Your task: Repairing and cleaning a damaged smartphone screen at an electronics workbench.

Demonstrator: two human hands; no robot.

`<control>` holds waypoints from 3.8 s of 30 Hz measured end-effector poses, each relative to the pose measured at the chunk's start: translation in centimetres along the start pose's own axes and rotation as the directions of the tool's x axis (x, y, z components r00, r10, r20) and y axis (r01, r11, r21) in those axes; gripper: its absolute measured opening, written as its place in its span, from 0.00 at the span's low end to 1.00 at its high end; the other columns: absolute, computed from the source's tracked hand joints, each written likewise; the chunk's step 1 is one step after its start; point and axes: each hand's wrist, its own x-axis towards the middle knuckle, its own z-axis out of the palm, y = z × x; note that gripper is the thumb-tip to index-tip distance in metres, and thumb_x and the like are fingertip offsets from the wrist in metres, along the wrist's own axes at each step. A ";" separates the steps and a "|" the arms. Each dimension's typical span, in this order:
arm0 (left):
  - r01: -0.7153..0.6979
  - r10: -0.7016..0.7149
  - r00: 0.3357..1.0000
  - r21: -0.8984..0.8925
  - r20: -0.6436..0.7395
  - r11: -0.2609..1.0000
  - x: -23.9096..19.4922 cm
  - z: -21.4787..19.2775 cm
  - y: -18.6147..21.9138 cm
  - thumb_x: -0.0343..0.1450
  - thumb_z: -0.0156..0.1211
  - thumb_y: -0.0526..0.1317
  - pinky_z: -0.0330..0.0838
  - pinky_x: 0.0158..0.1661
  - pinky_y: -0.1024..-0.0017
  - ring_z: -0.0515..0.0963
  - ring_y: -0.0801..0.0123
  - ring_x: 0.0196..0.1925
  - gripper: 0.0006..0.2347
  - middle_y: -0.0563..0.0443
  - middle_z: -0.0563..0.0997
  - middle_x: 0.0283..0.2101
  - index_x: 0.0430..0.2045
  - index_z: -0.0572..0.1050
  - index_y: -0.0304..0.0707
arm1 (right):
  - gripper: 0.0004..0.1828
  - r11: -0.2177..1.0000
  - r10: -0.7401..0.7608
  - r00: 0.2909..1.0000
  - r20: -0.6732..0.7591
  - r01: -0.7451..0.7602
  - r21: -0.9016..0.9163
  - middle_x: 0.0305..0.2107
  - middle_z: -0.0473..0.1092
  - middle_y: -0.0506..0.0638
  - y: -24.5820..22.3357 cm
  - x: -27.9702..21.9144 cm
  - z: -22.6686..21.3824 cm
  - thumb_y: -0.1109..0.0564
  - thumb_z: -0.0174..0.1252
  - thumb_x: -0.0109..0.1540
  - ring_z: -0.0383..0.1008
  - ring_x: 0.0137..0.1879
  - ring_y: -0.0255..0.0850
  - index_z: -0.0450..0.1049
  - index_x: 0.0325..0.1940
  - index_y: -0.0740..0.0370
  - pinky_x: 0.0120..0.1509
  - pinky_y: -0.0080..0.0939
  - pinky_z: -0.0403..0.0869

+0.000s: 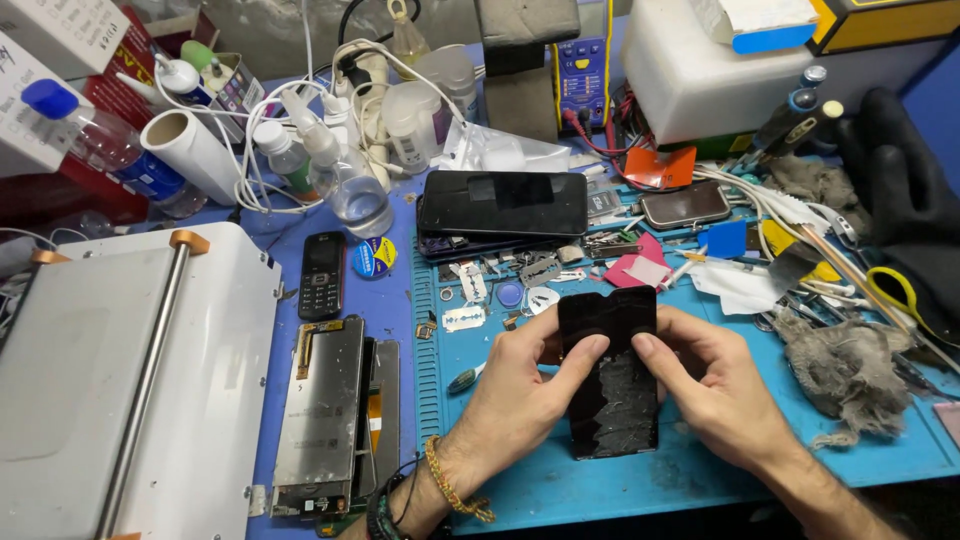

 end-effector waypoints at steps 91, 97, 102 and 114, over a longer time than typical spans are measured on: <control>-0.139 0.139 0.990 0.096 0.008 0.986 -0.3 -0.1 -0.7 0.75 0.54 0.42 0.75 0.40 0.75 0.76 0.76 0.35 0.12 0.57 0.81 0.38 0.51 0.75 0.39 | 0.16 0.973 -0.051 0.997 -0.063 0.035 -0.228 0.20 0.65 0.44 -1.1 -0.2 -0.5 0.55 0.51 0.73 0.62 0.28 0.30 0.71 0.33 0.61 0.35 0.30 0.63; -0.134 0.135 0.991 0.101 -0.005 0.986 -0.1 -0.1 -0.9 0.75 0.53 0.42 0.73 0.38 0.75 0.74 0.75 0.33 0.11 0.58 0.79 0.35 0.49 0.75 0.39 | 0.10 0.999 -0.011 0.999 0.045 0.013 -0.042 0.33 0.72 0.49 -0.6 -0.5 -0.8 0.64 0.54 0.68 0.66 0.25 0.33 0.75 0.53 0.67 0.35 0.29 0.69; -0.130 0.129 0.992 0.069 0.011 0.989 -0.1 -0.2 -0.6 0.75 0.54 0.42 0.76 0.40 0.76 0.76 0.76 0.35 0.11 0.57 0.80 0.37 0.48 0.75 0.38 | 0.07 0.995 -0.028 0.999 -0.018 0.026 -0.097 0.25 0.70 0.48 -1.0 -0.4 -0.8 0.58 0.55 0.69 0.67 0.26 0.32 0.74 0.44 0.65 0.37 0.29 0.69; -0.144 0.146 0.989 0.097 -0.013 0.985 -0.2 -0.1 -0.4 0.75 0.55 0.40 0.75 0.39 0.74 0.76 0.75 0.34 0.10 0.56 0.81 0.37 0.47 0.75 0.38 | 0.03 0.999 -0.026 1.000 0.011 0.026 0.033 0.28 0.70 0.45 -0.6 -0.4 -0.3 0.61 0.58 0.67 0.67 0.26 0.31 0.73 0.43 0.64 0.32 0.28 0.70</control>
